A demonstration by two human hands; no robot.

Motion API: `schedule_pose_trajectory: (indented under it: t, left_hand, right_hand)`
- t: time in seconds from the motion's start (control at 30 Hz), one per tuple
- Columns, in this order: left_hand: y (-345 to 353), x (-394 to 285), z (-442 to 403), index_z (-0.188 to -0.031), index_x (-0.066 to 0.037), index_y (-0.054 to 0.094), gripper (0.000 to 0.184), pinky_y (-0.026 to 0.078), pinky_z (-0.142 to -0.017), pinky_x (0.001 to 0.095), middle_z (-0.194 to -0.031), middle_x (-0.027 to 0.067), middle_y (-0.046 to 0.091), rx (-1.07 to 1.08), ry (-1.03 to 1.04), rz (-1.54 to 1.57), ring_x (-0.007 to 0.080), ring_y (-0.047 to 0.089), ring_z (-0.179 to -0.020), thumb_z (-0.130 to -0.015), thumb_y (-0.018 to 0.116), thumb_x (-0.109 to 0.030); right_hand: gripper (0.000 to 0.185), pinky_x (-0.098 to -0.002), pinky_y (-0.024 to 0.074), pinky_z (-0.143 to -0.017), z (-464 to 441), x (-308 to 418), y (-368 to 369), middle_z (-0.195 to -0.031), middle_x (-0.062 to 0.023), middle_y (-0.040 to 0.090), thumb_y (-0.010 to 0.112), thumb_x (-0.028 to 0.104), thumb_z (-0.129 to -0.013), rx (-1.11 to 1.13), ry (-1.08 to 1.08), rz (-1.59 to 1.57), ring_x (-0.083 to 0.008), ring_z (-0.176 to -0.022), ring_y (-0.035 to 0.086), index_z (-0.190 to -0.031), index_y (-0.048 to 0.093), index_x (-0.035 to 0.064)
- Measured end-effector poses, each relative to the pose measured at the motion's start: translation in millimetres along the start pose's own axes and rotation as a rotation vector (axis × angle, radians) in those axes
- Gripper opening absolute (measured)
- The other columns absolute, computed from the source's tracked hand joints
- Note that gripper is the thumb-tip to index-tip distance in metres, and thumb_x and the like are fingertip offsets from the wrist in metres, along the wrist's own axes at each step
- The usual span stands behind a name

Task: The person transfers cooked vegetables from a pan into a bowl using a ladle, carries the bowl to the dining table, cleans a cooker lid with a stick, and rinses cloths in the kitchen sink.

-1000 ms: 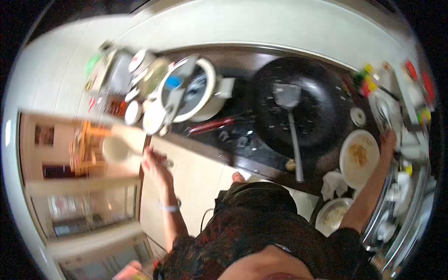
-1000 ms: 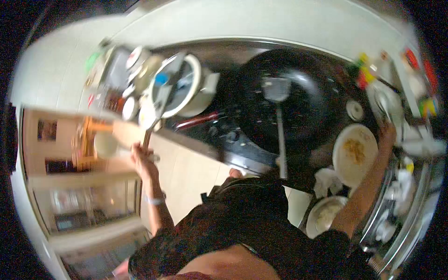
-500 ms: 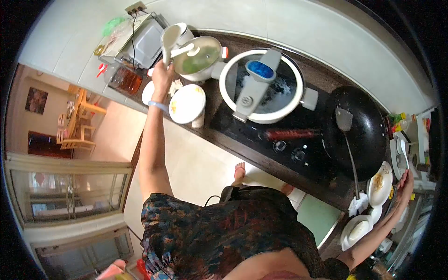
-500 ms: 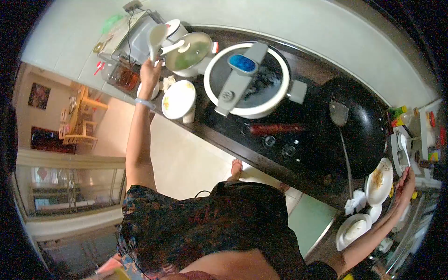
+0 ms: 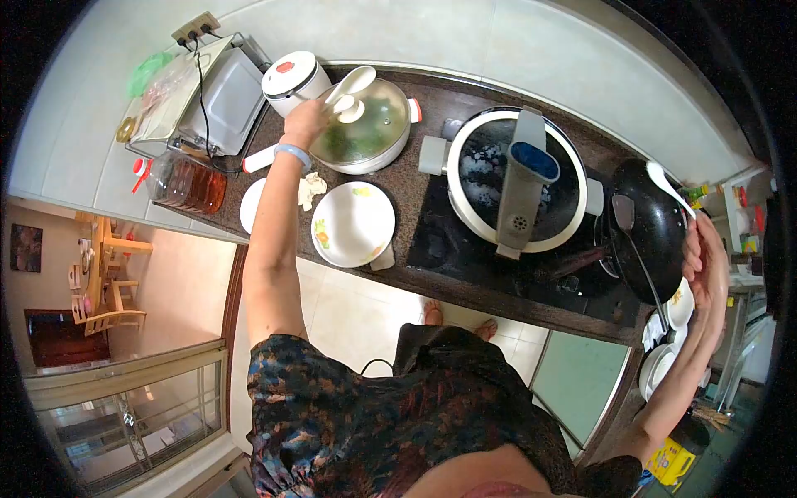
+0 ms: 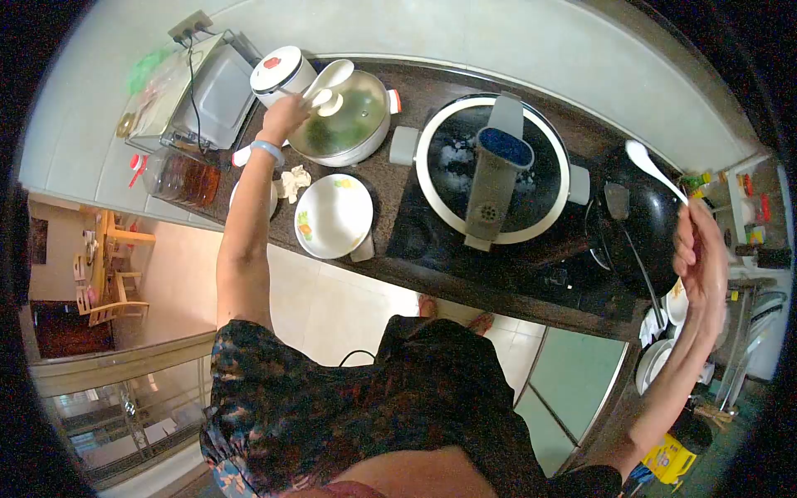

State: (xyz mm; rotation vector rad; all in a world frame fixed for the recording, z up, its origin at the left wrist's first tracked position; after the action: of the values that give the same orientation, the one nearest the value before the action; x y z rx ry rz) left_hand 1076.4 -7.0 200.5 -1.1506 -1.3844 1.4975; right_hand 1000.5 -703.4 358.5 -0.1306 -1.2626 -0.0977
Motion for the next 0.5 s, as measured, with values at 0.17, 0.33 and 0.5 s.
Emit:
schedule_pose_trajectory:
  t: [0.17,0.33,0.5]
  left_hand:
    - [1.2,6.4,-5.5,-0.097,-0.003,0.064,0.035,0.049,-0.078,0.0478,-0.092,0.0217,0.066,0.023,0.086,0.05,0.0388,0.064,-0.091,-0.078,0.072,-0.031]
    - [-42.1,14.4,16.6,-0.099,-0.005,0.065,0.026,0.052,-0.08,0.0475,-0.096,0.0209,0.066,-0.198,0.06,0.088,0.0382,0.064,-0.092,-0.078,0.068,-0.019]
    - [-105.9,53.0,65.5,-0.097,-0.002,0.063,0.023,0.051,-0.077,0.0484,-0.093,0.0226,0.065,-0.33,0.025,0.005,0.039,0.063,-0.089,-0.079,0.067,-0.015]
  right_hand:
    - [0.021,-0.0187,0.0212,-0.034,0.4,20.8,118.7,-0.057,0.0082,0.037,0.051,0.029,-0.098,0.3,-0.061,0.135,-0.0011,-0.042,0.03,-0.089,0.054,0.0102]
    - [0.021,-0.0188,0.0255,-0.036,-4.7,36.9,221.4,-0.06,0.0077,0.039,0.05,0.027,-0.097,0.433,-0.093,0.27,-0.0017,-0.043,0.031,-0.086,0.053,0.0086]
    - [0.024,-0.0194,0.0281,-0.036,-23.4,29.8,322.9,-0.061,0.0074,0.04,0.047,0.025,-0.096,0.628,-0.247,0.409,-0.0017,-0.044,0.032,-0.081,0.052,0.0078]
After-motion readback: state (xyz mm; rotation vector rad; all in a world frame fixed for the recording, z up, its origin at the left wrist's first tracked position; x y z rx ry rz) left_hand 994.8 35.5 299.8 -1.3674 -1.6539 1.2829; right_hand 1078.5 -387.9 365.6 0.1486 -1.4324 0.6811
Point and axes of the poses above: each hand's wrist, its own z-axis away from the middle knuckle, its own y-axis out of the palm, x = y × z, the point moved 6 cm from there along -z, towards the middle knuckle
